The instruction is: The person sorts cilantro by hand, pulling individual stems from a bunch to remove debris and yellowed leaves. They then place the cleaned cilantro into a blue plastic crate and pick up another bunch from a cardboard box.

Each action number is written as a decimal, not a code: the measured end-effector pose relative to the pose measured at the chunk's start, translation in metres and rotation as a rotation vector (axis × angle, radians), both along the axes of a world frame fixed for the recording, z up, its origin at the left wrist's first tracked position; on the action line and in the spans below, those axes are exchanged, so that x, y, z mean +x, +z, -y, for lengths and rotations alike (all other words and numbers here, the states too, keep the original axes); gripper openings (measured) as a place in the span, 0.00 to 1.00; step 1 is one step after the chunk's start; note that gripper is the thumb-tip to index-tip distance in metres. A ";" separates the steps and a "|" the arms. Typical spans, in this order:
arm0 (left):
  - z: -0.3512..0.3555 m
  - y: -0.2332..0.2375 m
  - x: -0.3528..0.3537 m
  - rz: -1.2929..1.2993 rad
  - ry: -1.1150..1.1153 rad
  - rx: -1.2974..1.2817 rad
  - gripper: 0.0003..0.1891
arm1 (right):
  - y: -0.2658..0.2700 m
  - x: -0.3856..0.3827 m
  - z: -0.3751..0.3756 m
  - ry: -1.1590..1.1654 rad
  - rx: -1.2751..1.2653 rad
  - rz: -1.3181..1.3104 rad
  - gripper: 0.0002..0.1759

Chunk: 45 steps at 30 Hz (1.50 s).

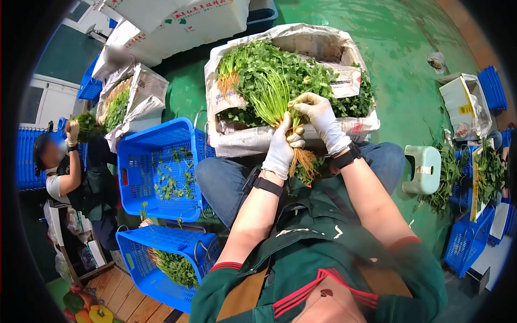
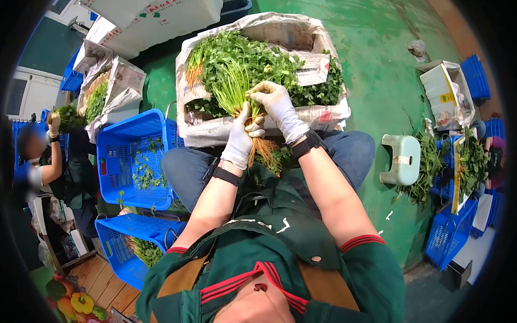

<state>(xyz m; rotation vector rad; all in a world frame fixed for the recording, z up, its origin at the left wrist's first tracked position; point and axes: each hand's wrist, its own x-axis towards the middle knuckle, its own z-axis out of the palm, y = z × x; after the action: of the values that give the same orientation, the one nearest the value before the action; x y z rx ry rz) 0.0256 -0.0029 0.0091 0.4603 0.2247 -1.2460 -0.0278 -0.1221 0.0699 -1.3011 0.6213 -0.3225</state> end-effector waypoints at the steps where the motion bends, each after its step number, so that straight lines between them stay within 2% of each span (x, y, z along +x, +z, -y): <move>1: 0.001 0.000 -0.001 0.002 0.006 -0.010 0.13 | -0.002 -0.002 0.001 -0.003 0.000 -0.007 0.05; 3: 0.003 -0.005 -0.001 -0.033 0.004 -0.028 0.13 | -0.005 -0.007 0.009 0.243 0.280 0.073 0.05; 5: 0.002 -0.008 0.002 -0.051 0.026 -0.079 0.13 | -0.001 -0.013 0.009 0.290 0.299 0.145 0.05; 7: 0.002 -0.004 0.001 -0.071 0.038 -0.084 0.13 | 0.014 -0.034 0.008 0.464 0.277 0.123 0.07; 8: 0.001 0.003 0.001 -0.051 0.013 -0.002 0.13 | 0.045 -0.046 0.006 0.682 0.052 -0.083 0.10; 9: 0.002 0.005 0.002 -0.031 -0.012 0.079 0.13 | 0.050 -0.051 0.008 0.881 -0.062 -0.371 0.12; 10: 0.001 0.006 0.003 -0.107 -0.073 -0.053 0.12 | 0.047 -0.051 0.009 0.759 -0.167 -0.380 0.13; 11: 0.005 0.015 -0.006 0.103 0.067 0.184 0.12 | 0.044 -0.050 0.011 0.633 -0.266 -0.391 0.13; 12: 0.004 0.006 -0.007 0.000 0.038 0.081 0.11 | 0.040 -0.044 0.011 0.287 -0.289 -0.376 0.17; 13: 0.004 -0.004 -0.003 -0.096 0.012 -0.027 0.10 | 0.016 -0.033 0.018 0.031 -0.796 -0.403 0.19; 15: 0.004 -0.010 -0.003 -0.075 0.009 0.007 0.08 | -0.015 -0.017 0.022 -0.019 -0.838 -0.422 0.20; 17: 0.002 -0.011 0.000 -0.047 -0.002 0.087 0.06 | -0.016 -0.011 0.020 0.095 -0.671 -0.468 0.15; 19: 0.002 -0.010 0.000 -0.102 -0.022 0.057 0.04 | -0.016 -0.014 0.011 0.054 -0.543 -0.271 0.11; 20: 0.003 -0.008 -0.002 -0.069 0.003 0.094 0.04 | -0.013 -0.018 0.009 0.051 -0.539 -0.272 0.11; 22: 0.007 -0.007 -0.005 -0.039 0.031 0.143 0.03 | 0.002 -0.030 0.009 0.080 0.176 -0.043 0.07; 23: 0.008 -0.009 -0.006 -0.044 0.026 0.140 0.03 | 0.013 -0.038 0.010 0.074 0.173 -0.048 0.07; 25: 0.008 -0.011 -0.006 -0.074 0.035 0.154 0.03 | 0.033 -0.053 0.015 0.243 0.208 0.053 0.07; 26: 0.009 -0.004 -0.006 -0.006 0.027 0.160 0.04 | 0.039 -0.063 0.021 0.444 0.135 -0.015 0.07; 27: 0.008 -0.003 -0.005 -0.007 0.030 0.159 0.04 | 0.039 -0.072 0.031 0.727 0.013 -0.142 0.08; 29: 0.007 -0.005 -0.004 -0.109 0.013 0.112 0.04 | 0.034 -0.078 0.030 0.984 -0.390 -0.490 0.10; 30: 0.007 -0.006 -0.004 -0.118 0.003 0.103 0.04 | 0.021 -0.077 0.033 0.902 -0.627 -0.294 0.13; 31: 0.006 -0.007 -0.006 -0.125 -0.001 0.106 0.04 | 0.026 -0.070 0.027 0.590 -0.189 -0.195 0.12; 33: 0.006 -0.008 -0.008 -0.051 -0.006 0.071 0.04 | 0.016 -0.053 0.025 0.163 -0.150 -0.125 0.12; 35: 0.005 -0.007 -0.006 -0.055 -0.004 0.057 0.06 | -0.011 -0.036 0.028 -0.139 -0.307 -0.082 0.12; 37: 0.004 -0.009 -0.002 -0.132 -0.066 -0.059 0.06 | -0.024 -0.023 0.039 -0.247 -0.644 -0.234 0.12; 41: 0.001 -0.010 -0.005 -0.168 -0.026 -0.060 0.06 | -0.035 -0.002 0.047 -0.209 -0.831 -0.152 0.10; 43: 0.001 -0.006 -0.001 -0.152 -0.025 -0.034 0.08 | -0.022 -0.009 0.049 -0.238 -0.477 -0.094 0.07; 45: 0.001 -0.007 -0.001 -0.150 -0.020 -0.008 0.10 | -0.014 -0.021 0.047 -0.265 -0.249 0.026 0.06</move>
<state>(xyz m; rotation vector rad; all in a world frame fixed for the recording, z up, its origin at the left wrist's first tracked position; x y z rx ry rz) 0.0249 -0.0043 0.0018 0.3629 0.3428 -1.3022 -0.0485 -0.1688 0.0559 -1.4507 0.7507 -0.6495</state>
